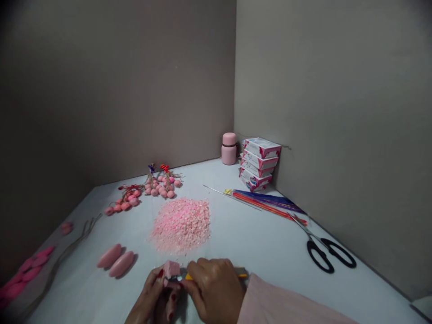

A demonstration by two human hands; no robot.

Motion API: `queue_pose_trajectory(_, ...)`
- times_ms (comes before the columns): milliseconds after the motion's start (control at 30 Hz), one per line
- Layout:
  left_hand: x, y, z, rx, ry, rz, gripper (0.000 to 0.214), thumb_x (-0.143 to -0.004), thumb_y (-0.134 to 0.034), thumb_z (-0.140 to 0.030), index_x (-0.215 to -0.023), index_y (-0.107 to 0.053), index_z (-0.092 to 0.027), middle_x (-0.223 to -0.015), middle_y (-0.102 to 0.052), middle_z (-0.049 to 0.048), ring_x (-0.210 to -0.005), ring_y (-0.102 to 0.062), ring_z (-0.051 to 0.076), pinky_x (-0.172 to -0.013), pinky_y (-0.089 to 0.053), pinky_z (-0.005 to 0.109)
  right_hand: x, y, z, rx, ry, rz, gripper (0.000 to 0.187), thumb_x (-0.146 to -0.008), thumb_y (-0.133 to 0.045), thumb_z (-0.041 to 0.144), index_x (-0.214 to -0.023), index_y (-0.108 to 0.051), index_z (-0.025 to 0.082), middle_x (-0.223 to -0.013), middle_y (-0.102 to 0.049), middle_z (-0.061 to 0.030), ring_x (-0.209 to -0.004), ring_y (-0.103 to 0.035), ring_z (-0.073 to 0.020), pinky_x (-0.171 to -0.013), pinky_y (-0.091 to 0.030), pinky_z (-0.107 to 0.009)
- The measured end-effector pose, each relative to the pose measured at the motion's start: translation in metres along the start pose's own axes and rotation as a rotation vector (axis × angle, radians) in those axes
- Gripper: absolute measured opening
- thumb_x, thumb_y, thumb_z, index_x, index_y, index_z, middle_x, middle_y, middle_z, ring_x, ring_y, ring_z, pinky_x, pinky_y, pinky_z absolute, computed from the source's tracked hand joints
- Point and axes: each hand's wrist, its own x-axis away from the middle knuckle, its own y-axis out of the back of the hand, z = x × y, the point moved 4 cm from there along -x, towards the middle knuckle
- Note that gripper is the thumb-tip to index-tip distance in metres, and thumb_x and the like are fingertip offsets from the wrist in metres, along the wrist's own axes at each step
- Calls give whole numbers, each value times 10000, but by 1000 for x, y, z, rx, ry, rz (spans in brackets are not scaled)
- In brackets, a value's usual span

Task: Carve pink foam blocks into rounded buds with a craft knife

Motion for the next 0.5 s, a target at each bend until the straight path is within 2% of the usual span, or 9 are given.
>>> queue_pose_trajectory(100,0,0,-2,-10,-12,-23,440,-477,-830,-438,-752,-576,-207,-490,-665,-26,-326,-475,45,-327,-327,114,0,0,-1,-12,-17,18,252,-920,-338,308,-743,-485,207,-687,-579,-6,-611,-559,-166,-535,-260,-279)
queue_pose_trajectory(333,3,-1,-5,-76,41,-71,495,-490,-790,-522,-776,-549,-197,-474,-652,-26,-329,-492,48,-352,-319,123,-1,-2,-2,1,3,17,243,-922,-346,291,-739,-483,210,-683,-586,-5,-607,-569,-168,-525,-259,-281)
queue_pose_trajectory(500,5,-4,-6,-98,26,-56,486,-491,-773,-551,-734,-551,-194,-464,-620,-49,-321,-442,33,-350,-299,129,-1,-2,-5,-12,-7,23,266,-935,-335,301,-731,-477,208,-675,-576,-7,-600,-561,-163,-532,-268,-277)
